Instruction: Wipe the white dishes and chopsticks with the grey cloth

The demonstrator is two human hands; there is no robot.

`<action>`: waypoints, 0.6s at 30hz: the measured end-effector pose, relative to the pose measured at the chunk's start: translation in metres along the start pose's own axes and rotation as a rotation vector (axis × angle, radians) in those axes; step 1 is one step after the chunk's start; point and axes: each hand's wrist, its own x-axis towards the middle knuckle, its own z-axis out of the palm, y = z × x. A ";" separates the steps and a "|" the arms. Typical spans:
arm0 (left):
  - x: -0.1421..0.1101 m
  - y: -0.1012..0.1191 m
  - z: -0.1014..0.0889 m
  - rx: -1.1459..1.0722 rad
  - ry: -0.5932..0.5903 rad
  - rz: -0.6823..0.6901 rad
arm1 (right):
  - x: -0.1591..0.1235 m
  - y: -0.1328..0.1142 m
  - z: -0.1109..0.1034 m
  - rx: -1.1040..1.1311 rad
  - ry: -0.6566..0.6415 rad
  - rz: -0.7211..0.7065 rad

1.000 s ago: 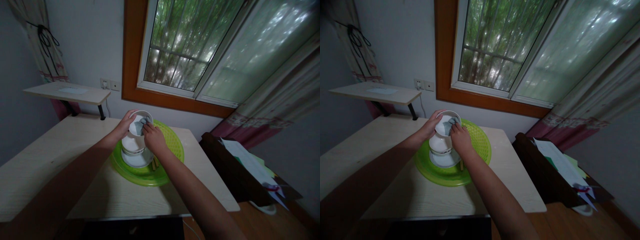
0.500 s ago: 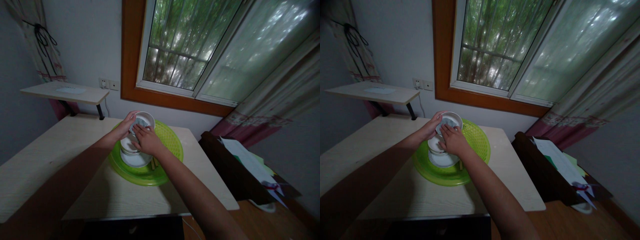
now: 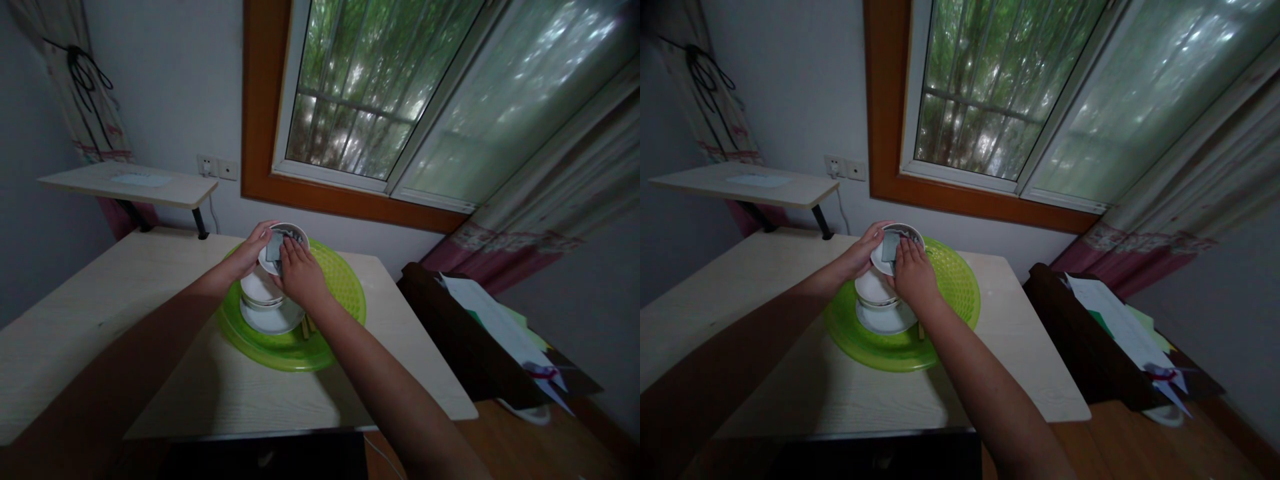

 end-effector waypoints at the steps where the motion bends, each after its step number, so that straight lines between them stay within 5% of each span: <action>1: 0.000 0.000 0.000 0.013 0.008 0.002 | 0.001 -0.001 -0.001 -0.012 -0.017 0.010; 10: -0.001 0.003 0.000 0.082 0.033 0.013 | -0.001 -0.006 -0.011 0.030 -0.163 -0.109; 18: -0.003 0.003 0.000 0.053 -0.001 -0.005 | -0.005 0.002 0.001 0.160 -0.080 -0.254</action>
